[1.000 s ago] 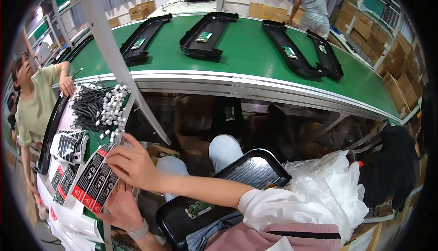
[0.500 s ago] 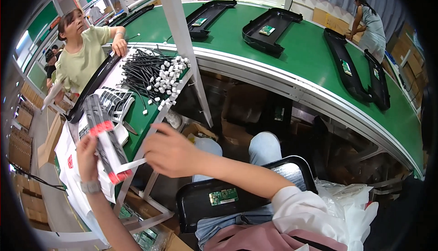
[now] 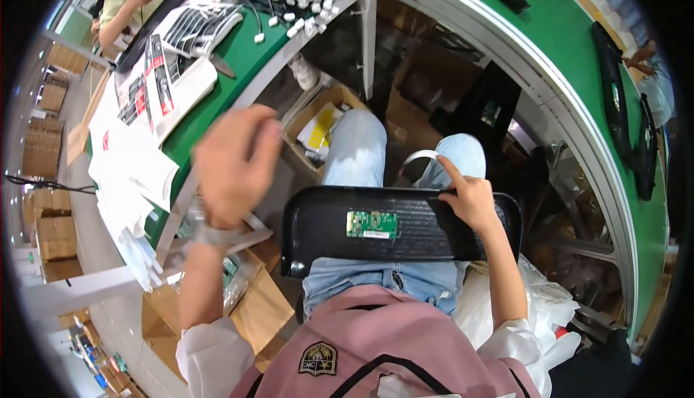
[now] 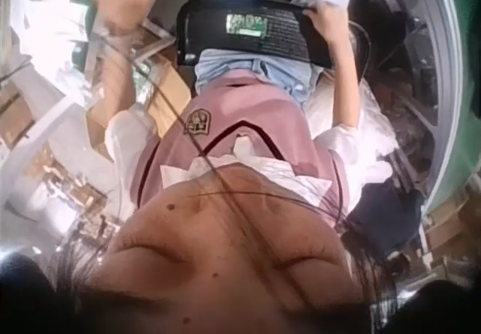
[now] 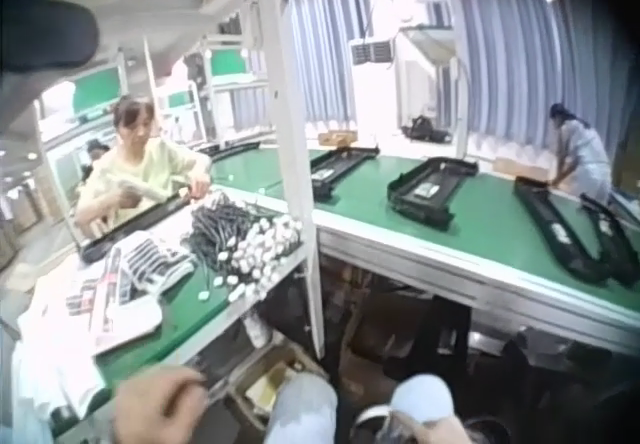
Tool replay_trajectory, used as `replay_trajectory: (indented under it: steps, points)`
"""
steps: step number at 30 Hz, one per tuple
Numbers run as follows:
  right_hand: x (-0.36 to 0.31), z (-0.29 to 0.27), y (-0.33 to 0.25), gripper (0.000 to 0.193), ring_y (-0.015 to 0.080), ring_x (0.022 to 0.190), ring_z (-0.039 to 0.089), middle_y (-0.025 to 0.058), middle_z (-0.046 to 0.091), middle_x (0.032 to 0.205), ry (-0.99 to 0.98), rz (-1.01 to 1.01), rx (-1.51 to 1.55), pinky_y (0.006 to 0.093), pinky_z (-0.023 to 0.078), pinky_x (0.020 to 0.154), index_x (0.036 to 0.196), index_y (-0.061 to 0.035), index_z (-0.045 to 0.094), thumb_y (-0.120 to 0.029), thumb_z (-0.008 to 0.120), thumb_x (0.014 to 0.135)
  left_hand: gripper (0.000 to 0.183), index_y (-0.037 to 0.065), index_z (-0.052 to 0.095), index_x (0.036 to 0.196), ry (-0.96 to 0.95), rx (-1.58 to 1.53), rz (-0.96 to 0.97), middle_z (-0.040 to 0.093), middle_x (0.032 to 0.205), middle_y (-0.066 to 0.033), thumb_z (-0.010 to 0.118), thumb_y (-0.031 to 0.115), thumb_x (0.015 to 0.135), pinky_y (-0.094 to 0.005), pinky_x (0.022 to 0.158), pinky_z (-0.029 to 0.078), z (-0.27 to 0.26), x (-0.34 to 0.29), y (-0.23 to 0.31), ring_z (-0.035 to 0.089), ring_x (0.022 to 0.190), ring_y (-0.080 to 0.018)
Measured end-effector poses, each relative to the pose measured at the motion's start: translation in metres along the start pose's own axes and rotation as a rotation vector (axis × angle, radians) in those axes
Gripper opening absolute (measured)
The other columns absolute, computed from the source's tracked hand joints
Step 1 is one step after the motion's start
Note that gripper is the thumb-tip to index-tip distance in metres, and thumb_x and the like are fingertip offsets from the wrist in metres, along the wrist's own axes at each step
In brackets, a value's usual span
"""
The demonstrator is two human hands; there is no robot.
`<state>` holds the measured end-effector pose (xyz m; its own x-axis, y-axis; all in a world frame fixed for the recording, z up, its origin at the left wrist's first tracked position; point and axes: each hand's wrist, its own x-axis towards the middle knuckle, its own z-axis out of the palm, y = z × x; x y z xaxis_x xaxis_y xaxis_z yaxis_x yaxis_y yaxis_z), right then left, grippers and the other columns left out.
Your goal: Applying labels to electronic components and placing them on a conveyor belt in a factory setting.
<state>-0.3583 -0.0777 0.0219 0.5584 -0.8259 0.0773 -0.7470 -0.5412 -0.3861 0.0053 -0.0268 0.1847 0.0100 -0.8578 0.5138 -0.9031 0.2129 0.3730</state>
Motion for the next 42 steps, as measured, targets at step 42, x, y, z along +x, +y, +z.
replay_trajectory:
  steps: [42]
  points:
    - [0.014,-0.040,-0.178,0.009,0.0034,0.049,0.055,0.0019,0.063,0.063,-0.187,0.466,0.836,0.0170,0.041,0.044,0.077,0.0031,0.065,0.001,0.073,0.081,0.019,0.000,0.052,0.072,-0.118,-0.809,-0.554,0.051,0.093,-0.0091,0.070,0.002,0.079,-0.0310,0.082,0.046,0.034,-0.144,-0.010,0.057,0.095,-0.0215]
